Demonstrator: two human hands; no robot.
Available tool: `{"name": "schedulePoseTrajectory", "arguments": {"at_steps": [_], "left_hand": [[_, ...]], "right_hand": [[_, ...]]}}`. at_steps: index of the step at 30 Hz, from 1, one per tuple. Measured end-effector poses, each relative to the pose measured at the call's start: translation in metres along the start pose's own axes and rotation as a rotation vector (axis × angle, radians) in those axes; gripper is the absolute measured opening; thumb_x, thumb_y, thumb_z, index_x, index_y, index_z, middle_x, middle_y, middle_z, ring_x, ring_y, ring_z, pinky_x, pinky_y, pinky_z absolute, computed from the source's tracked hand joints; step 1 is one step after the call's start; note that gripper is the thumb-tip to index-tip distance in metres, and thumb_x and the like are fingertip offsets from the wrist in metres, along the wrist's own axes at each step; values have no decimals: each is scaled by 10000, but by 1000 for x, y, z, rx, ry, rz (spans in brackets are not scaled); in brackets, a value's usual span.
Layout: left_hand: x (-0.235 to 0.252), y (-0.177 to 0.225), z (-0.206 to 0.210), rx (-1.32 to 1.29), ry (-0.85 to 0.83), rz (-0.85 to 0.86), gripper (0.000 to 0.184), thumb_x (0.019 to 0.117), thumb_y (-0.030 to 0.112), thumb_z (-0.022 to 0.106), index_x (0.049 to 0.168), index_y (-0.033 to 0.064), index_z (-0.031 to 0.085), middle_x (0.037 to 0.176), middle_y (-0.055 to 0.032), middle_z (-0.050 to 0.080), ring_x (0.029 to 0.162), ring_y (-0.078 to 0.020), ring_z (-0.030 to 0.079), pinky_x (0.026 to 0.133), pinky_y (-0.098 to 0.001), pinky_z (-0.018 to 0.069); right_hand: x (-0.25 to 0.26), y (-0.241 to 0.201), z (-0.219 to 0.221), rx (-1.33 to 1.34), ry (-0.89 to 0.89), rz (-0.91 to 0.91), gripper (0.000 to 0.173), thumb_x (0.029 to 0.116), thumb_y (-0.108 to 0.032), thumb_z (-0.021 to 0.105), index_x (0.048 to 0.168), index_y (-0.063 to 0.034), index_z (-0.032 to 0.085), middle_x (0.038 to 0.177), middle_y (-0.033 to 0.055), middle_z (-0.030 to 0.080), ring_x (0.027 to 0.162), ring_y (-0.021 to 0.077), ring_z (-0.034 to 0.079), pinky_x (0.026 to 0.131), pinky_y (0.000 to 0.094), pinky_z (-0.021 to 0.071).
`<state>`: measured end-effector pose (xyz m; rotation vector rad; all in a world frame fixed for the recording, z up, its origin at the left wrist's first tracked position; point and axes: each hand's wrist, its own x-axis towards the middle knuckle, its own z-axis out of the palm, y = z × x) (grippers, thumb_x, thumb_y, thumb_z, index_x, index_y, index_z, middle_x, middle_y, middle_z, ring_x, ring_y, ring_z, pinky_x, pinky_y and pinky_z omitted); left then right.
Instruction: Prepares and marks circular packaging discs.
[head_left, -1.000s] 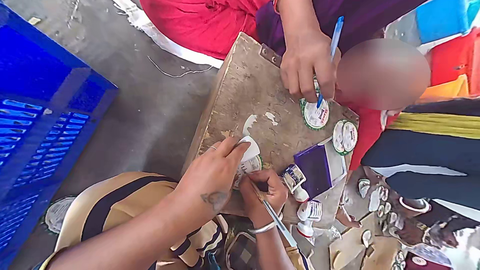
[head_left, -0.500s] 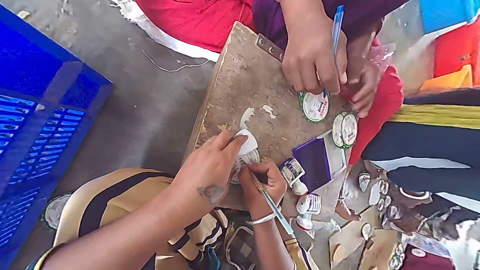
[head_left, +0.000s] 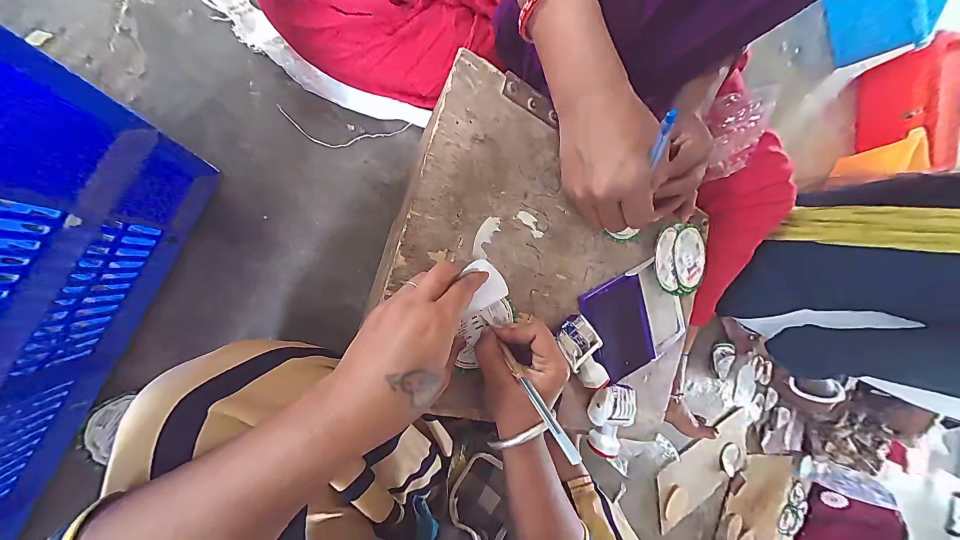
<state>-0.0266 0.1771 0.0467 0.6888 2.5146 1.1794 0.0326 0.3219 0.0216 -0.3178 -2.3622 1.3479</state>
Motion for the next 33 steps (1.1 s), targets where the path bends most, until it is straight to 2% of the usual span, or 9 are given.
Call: {"name": "schedulePoseTrajectory", "arguments": {"at_steps": [6,11,16,21,25,27,29,31,33], "left_hand": [[1,0,0,-12,5,0,566,840,48,786,1376,25,608,1268,-198,624,1032,-369,678,821,-517,573],[1,0,0,-24,3,-9,564,854,64,786,1388,37,606,1246,-183,632,996,-351,681,798,-498,578],[0,-1,1,-14,17,17,573,823,37,793,1369,32,621,1224,-183,634,969,-348,685,771,-498,577],[0,-3,3,-14,35,66,373,842,48,769,1209,77,705,1151,-152,652,965,-335,677,751,-479,575],[-5,-5,5,16,30,135,253,866,72,732,1120,70,742,1149,-141,673,990,-338,680,747,-467,578],[-4,-10,4,40,22,203,254,831,112,753,1081,66,748,1126,-135,671,997,-336,675,753,-449,585],[-7,-8,2,51,-33,223,326,761,117,832,1071,62,751,1169,-150,665,1056,-358,659,779,-456,587],[-6,-7,1,76,-48,243,348,732,99,876,1057,58,759,1177,-158,660,1062,-372,650,751,-463,585],[-7,-7,3,84,-30,261,282,757,128,869,1015,60,778,1181,-155,677,1062,-371,655,723,-454,585]], "right_hand": [[1,1,2,13,14,-10,50,741,9,693,743,-20,652,703,-56,669,663,-80,625,626,100,538],[1,2,1,-29,13,-20,49,740,-6,701,742,-12,652,707,-49,667,671,-87,619,633,91,527],[1,2,1,-18,36,-22,47,741,12,689,750,-12,650,719,-50,673,675,-84,623,640,93,534],[3,0,1,-37,21,0,49,746,-5,692,752,-24,648,705,-58,662,661,-88,613,627,92,526],[0,2,-1,-54,9,3,72,741,-27,687,728,-53,621,685,-69,636,646,-86,599,609,92,513],[3,2,-1,-54,2,-8,57,744,-37,699,737,-34,643,697,-59,651,664,-85,610,628,95,523],[0,3,-3,-21,42,-11,56,741,-20,690,746,-39,639,709,-68,652,671,-81,611,629,106,525],[0,5,-5,85,101,-11,108,768,18,659,774,-84,622,762,-94,666,702,-72,629,629,118,543],[0,7,-10,208,123,22,181,813,28,635,807,-152,622,782,-118,680,643,-65,621,556,119,531]]}}
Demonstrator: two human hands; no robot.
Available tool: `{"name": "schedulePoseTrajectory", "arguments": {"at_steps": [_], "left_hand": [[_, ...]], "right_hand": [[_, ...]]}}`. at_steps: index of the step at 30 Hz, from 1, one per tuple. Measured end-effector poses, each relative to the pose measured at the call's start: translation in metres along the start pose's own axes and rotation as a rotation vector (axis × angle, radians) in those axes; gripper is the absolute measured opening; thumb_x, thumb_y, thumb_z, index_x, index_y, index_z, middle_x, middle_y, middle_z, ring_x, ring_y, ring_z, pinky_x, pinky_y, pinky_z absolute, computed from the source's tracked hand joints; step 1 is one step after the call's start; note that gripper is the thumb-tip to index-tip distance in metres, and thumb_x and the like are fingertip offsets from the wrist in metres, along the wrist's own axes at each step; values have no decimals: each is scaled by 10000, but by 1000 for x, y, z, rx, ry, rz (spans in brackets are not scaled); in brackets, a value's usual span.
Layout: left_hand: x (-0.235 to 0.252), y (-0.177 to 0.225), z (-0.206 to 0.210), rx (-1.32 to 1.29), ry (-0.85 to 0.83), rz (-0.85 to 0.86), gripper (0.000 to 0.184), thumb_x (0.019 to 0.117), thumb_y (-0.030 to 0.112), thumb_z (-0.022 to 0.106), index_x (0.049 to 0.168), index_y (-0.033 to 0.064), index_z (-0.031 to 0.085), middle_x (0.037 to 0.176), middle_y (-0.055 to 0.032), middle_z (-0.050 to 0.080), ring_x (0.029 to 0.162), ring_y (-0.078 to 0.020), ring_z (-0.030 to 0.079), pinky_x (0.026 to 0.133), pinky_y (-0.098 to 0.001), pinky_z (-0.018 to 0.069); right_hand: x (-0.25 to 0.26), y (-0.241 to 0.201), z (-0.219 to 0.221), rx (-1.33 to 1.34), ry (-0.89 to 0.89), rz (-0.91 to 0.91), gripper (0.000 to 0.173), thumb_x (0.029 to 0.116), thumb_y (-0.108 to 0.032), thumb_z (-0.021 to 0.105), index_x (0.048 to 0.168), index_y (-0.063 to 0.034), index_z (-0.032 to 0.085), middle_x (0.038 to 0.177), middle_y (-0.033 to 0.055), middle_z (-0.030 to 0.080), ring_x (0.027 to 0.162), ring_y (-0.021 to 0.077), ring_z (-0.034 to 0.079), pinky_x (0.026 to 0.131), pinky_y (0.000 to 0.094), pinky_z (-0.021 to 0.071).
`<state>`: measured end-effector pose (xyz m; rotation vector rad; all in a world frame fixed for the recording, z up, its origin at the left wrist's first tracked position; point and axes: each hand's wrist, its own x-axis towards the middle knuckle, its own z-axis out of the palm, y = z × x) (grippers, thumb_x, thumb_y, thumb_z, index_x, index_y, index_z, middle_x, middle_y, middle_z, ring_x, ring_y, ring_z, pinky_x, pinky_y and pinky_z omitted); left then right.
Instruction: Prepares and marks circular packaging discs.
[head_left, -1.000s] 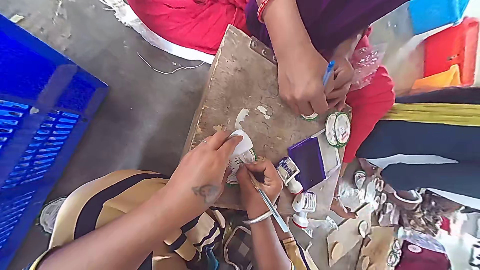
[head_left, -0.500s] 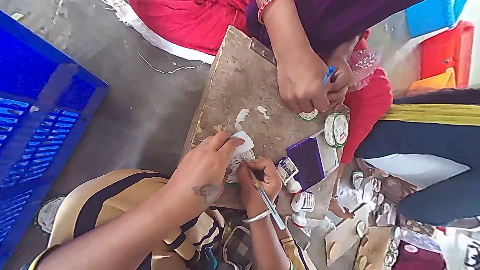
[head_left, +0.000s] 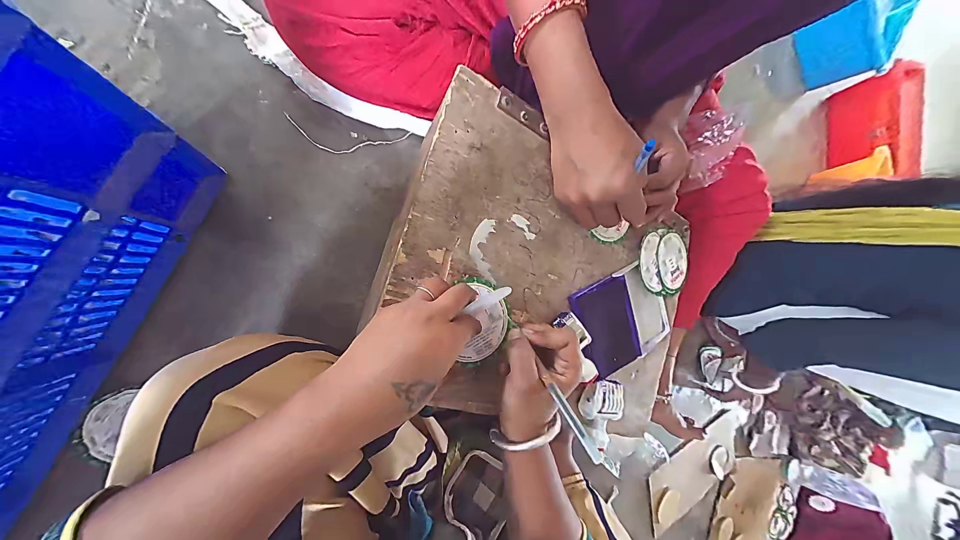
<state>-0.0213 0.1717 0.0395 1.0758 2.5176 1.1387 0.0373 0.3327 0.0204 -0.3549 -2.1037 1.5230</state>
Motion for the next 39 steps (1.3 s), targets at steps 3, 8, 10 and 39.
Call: {"name": "schedulePoseTrajectory", "arguments": {"at_steps": [3,8,10,39], "left_hand": [[-2,-1,1,-32,10,2,157,872,256,774,911,105,792,1118,-119,702,1055,-330,666,747,-426,581],[-2,-1,5,-78,68,-3,149,929,176,690,830,99,770,1038,-90,726,1018,-290,687,752,-409,581],[-2,0,4,-112,50,-24,118,893,170,747,818,81,766,1005,-93,725,1013,-294,683,751,-422,577],[-1,0,15,-404,355,-295,217,977,165,661,1168,121,753,994,-71,763,876,-178,726,796,-376,576]], "right_hand": [[0,2,-4,157,21,24,225,853,43,593,820,-176,634,741,-112,665,543,-57,572,480,113,491],[2,2,-7,237,29,33,242,887,63,559,836,-163,627,726,-95,662,528,-61,573,471,98,484],[2,2,-8,228,18,27,246,890,59,558,837,-170,632,730,-101,662,540,-63,578,482,94,487],[2,10,-15,221,-227,-29,212,834,-12,627,831,-223,649,779,-139,668,574,-84,565,492,90,466]]}}
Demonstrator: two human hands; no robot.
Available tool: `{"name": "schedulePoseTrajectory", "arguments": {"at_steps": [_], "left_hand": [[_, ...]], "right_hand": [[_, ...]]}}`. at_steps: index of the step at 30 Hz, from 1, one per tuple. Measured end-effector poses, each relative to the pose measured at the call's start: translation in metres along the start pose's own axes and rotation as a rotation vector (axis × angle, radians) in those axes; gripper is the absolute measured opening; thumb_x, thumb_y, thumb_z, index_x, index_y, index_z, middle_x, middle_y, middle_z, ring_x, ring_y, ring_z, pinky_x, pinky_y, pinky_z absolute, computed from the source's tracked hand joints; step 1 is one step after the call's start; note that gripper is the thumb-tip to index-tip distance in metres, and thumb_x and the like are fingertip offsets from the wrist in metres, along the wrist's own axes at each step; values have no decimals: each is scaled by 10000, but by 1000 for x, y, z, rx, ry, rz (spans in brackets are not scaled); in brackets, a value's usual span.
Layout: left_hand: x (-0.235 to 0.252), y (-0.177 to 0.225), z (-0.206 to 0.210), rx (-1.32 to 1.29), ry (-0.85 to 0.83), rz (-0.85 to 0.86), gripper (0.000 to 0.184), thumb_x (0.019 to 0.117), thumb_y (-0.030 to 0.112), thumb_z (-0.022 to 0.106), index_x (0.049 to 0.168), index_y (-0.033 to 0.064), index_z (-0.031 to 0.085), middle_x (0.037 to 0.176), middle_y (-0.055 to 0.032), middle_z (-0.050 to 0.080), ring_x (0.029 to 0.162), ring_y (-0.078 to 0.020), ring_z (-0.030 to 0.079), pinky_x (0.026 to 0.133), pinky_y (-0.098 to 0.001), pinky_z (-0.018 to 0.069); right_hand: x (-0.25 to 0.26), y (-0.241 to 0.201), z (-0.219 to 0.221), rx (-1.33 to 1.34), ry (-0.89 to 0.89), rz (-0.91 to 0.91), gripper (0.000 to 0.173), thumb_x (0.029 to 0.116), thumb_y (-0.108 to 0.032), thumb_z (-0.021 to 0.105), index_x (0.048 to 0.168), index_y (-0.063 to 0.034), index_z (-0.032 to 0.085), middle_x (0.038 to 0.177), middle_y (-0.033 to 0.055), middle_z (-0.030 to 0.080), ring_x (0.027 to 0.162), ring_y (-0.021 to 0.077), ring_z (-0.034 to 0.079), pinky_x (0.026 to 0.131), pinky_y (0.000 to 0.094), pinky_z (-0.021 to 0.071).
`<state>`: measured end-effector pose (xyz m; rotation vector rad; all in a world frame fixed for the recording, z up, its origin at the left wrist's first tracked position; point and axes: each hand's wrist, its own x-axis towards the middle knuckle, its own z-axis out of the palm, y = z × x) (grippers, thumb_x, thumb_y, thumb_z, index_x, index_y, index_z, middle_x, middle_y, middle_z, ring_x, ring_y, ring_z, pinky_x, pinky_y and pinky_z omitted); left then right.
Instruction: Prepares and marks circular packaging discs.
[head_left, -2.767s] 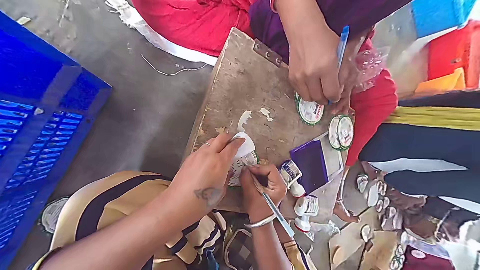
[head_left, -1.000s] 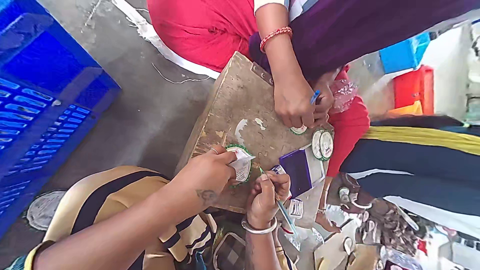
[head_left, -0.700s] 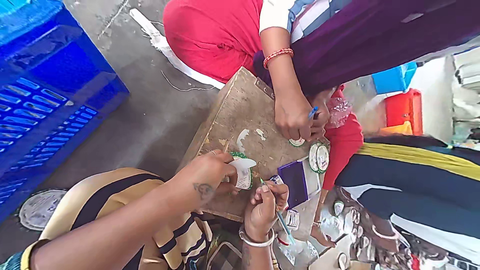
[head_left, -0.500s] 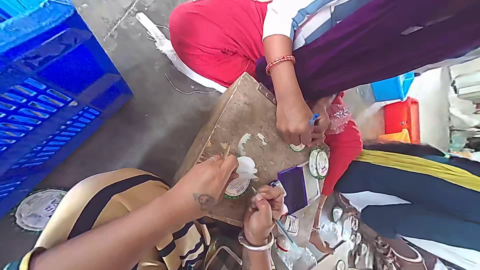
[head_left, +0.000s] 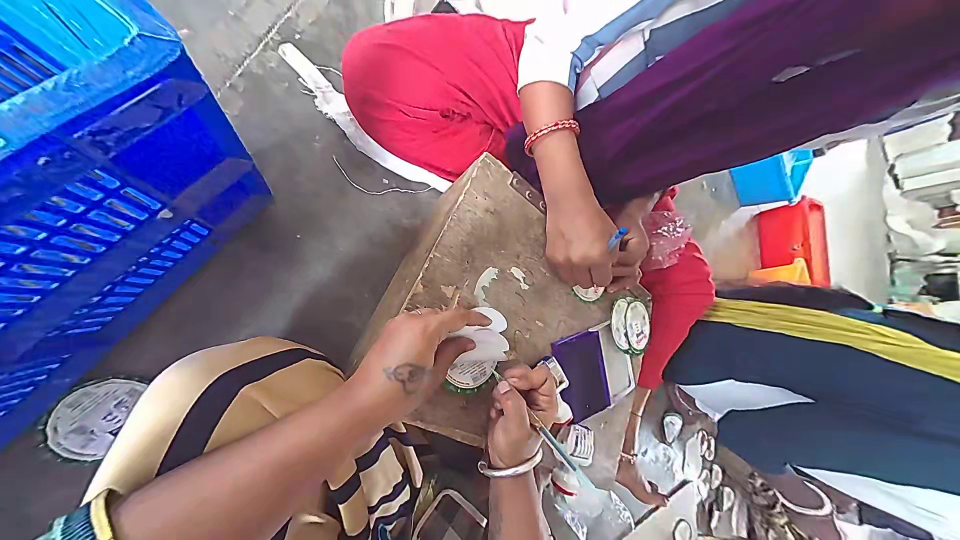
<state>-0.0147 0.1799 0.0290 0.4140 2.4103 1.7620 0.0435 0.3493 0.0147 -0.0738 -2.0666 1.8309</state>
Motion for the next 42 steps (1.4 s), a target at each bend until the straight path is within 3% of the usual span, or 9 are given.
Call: {"name": "schedulePoseTrajectory", "arguments": {"at_steps": [9,16,19,24,28,31,33,36,42], "left_hand": [[5,7,-9,36,-181,-53,354,836,182,830,1176,100,774,1045,-144,743,967,-294,687,843,-476,537],[8,5,-12,-20,-171,-103,170,887,266,789,932,102,775,856,-41,707,825,-137,655,736,-343,515],[11,11,-17,-55,-219,-218,102,946,182,727,984,90,706,867,-31,681,811,-118,645,736,-338,525],[9,9,-14,-14,-187,-201,195,1017,127,603,1206,79,587,858,-70,666,756,-182,663,684,-387,549],[7,6,-10,10,-143,-127,500,1027,61,554,1507,178,477,1120,-125,704,922,-259,715,807,-466,584],[6,4,-8,60,-132,-57,446,965,-42,545,1335,168,678,1070,-132,675,877,-261,685,739,-446,570],[6,5,-9,97,-160,-46,370,959,-26,545,1242,133,721,1094,-119,682,887,-241,689,742,-425,571],[6,5,-9,108,-187,-71,327,937,109,702,1264,89,695,1189,-140,677,936,-254,703,789,-442,581],[4,7,-7,166,-194,-41,471,842,62,797,1296,62,672,1190,-177,663,974,-314,698,806,-475,578]], "right_hand": [[1,-5,3,95,110,39,252,864,40,566,837,-197,648,779,-120,671,528,-82,558,471,86,472],[2,-1,4,-104,29,-50,198,836,-7,633,838,-204,656,800,-148,663,655,-90,597,574,89,505],[6,-8,7,-307,-35,-148,128,804,-29,659,833,-150,630,811,-144,657,799,-104,630,723,84,535],[12,-15,7,-377,-71,-195,79,782,-35,671,800,-100,629,767,-115,665,741,-95,632,676,84,537],[9,-8,10,-375,-128,-22,88,773,-11,664,791,-72,603,743,-90,654,708,-83,626,646,97,534],[10,-7,11,-337,-111,33,118,770,9,656,785,-94,600,730,-102,658,647,-82,616,574,102,527],[10,-7,12,-350,-120,16,87,769,-5,663,776,-77,614,737,-96,652,693,-88,620,638,95,531],[9,-8,14,-359,-81,20,94,764,14,652,764,-70,612,717,-89,654,673,-83,620,627,97,533],[9,-10,16,-359,-82,43,106,761,15,663,751,-79,614,709,-97,659,668,-86,625,629,98,538]]}}
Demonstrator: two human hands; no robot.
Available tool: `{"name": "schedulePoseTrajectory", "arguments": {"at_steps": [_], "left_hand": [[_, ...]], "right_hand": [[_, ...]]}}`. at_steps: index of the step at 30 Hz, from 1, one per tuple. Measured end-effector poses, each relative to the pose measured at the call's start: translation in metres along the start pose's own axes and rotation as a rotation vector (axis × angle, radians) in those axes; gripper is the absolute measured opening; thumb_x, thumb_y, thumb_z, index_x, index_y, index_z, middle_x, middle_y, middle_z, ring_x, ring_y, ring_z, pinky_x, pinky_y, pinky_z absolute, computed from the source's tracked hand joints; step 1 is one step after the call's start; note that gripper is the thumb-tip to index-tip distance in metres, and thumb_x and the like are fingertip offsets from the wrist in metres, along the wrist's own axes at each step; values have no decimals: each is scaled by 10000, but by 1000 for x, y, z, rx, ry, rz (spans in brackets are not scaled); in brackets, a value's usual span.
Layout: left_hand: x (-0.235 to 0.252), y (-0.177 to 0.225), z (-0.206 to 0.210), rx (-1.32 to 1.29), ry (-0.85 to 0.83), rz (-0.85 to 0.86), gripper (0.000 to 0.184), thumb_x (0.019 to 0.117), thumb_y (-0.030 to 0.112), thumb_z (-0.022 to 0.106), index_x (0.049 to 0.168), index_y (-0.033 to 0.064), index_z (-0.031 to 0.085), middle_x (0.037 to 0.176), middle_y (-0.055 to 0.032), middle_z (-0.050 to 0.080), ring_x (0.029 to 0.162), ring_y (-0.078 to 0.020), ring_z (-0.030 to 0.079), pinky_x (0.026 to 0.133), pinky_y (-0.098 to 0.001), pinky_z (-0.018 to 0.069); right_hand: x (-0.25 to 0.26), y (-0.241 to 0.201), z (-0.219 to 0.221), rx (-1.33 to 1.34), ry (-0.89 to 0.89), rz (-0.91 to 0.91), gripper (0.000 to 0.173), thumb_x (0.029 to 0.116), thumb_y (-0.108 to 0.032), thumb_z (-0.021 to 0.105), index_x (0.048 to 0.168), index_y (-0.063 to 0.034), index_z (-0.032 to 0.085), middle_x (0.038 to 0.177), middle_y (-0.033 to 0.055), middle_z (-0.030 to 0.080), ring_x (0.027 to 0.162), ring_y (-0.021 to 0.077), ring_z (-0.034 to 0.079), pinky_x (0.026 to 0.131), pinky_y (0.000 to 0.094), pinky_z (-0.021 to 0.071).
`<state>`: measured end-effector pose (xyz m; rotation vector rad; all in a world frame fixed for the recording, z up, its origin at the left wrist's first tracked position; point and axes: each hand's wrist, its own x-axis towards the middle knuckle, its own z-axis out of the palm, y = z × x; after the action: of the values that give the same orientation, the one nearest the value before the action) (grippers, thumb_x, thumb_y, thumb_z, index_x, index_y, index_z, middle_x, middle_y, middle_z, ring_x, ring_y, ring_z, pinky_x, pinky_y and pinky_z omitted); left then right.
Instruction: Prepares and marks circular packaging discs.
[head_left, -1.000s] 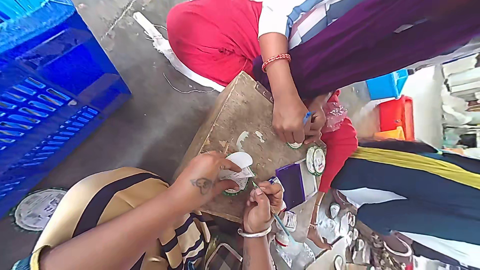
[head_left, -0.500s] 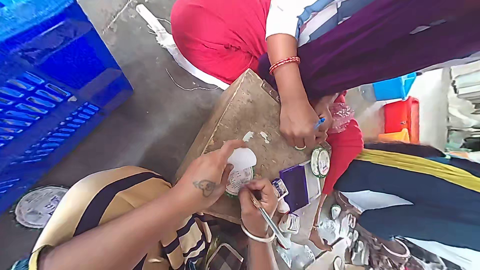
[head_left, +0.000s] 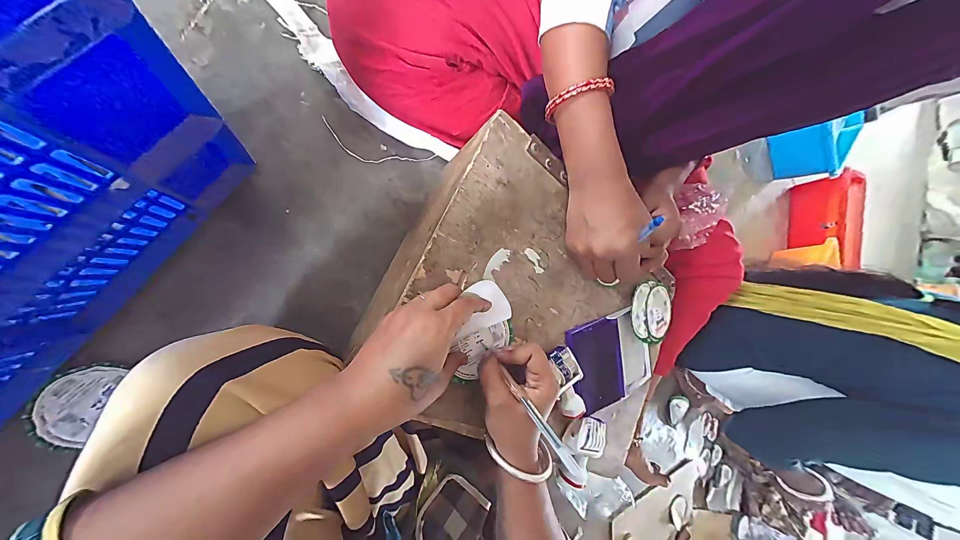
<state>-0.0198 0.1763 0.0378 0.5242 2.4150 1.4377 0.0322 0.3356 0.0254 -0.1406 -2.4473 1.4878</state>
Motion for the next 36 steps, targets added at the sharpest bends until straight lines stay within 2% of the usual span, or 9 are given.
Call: {"name": "schedulePoseTrajectory", "arguments": {"at_steps": [7,12,14,21,25,29,32,36], "left_hand": [[0,-1,1,32,2,14,474,841,73,800,1297,67,670,1179,-170,666,966,-315,699,796,-477,578],[1,0,0,22,6,18,478,833,57,806,1291,56,672,1166,-179,668,953,-323,700,794,-484,579],[1,0,-1,6,-1,3,478,838,48,799,1298,52,668,1198,-193,660,993,-339,693,820,-500,573],[1,0,0,16,-11,-3,474,841,54,802,1296,59,669,1197,-183,658,992,-335,691,815,-500,573],[2,0,0,23,-6,15,462,836,54,806,1280,55,679,1179,-177,668,986,-330,693,817,-495,573],[1,0,-1,18,-10,3,470,838,43,801,1289,59,673,1189,-178,665,992,-332,692,818,-501,571],[2,1,-1,27,-6,1,486,833,45,806,1299,60,669,1177,-176,663,977,-327,691,809,-491,573],[1,1,1,45,-5,11,496,838,51,804,1311,54,654,1146,-169,657,948,-323,689,792,-485,574]], "right_hand": [[1,1,0,52,-21,11,97,767,26,680,788,-59,639,738,-77,694,669,-68,641,626,114,553],[1,0,3,26,24,22,89,764,30,676,774,-49,637,717,-74,674,661,-72,632,621,107,543],[1,-2,3,11,3,26,95,766,26,681,776,-56,634,727,-79,685,670,-79,640,629,104,550],[1,0,4,47,10,31,87,768,34,697,780,-42,657,732,-63,700,667,-56,653,634,125,566],[1,-1,8,14,79,48,87,766,23,688,772,-53,645,709,-62,690,646,-56,644,616,122,554],[1,0,7,31,57,39,84,768,26,689,771,-48,649,719,-60,694,653,-56,645,619,124,555],[3,0,7,20,82,28,80,770,36,685,793,-34,654,729,-63,692,668,-64,647,630,117,559],[1,0,7,-9,75,60,82,756,19,688,765,-45,637,711,-57,688,648,-63,638,615,118,549]]}}
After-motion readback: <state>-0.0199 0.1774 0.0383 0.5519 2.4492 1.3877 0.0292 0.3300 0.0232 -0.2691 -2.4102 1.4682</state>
